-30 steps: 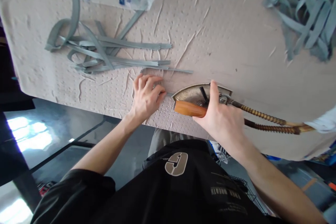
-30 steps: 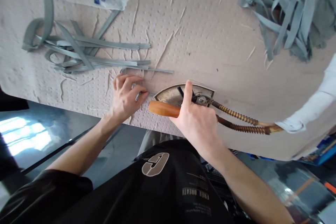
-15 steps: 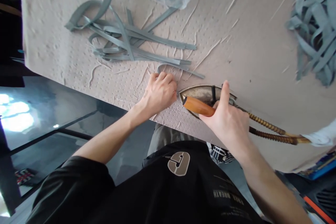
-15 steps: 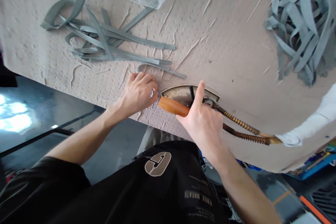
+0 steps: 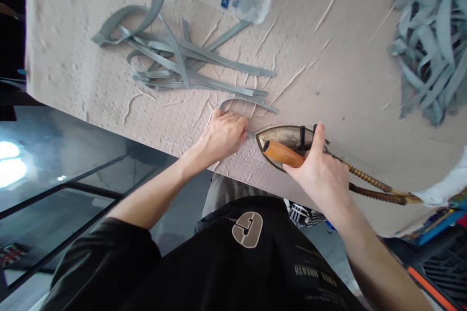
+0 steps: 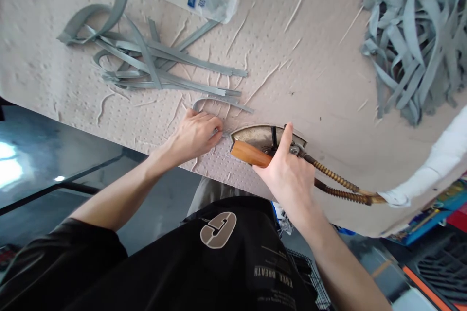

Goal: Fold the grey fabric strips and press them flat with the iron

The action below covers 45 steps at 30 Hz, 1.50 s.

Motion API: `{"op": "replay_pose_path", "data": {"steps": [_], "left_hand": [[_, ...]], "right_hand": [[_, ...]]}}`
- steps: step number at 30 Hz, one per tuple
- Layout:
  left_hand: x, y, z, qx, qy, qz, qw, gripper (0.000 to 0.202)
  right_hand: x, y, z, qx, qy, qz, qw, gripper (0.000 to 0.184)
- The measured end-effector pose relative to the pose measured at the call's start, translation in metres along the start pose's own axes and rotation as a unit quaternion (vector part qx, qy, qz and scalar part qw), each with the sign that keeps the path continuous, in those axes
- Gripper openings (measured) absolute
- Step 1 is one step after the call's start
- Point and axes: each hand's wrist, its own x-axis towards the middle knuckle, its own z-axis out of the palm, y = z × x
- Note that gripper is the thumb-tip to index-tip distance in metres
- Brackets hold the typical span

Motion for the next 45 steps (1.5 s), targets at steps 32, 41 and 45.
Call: {"op": "replay_pose_path", "data": {"steps": [32, 41, 45], "left_hand": [[0.001, 0.001, -0.01, 0.005, -0.035, -0.035, 0.999, 0.023], [-0.002, -0.018, -0.008, -0.047, -0.016, -0.062, 0.997, 0.015], [-0.001, -0.019, -0.007, -0.051, -0.013, -0.064, 0.997, 0.015]], "right_hand": [[0.005, -0.026, -0.009, 0.012, 0.009, -0.074, 0.997, 0.115], [0.006, -0.001, -0.006, 0.074, -0.008, -0.118, 0.99, 0.082], [0.0, 0.059, 0.013, 0.063, -0.042, -0.028, 0.997, 0.073]]}}
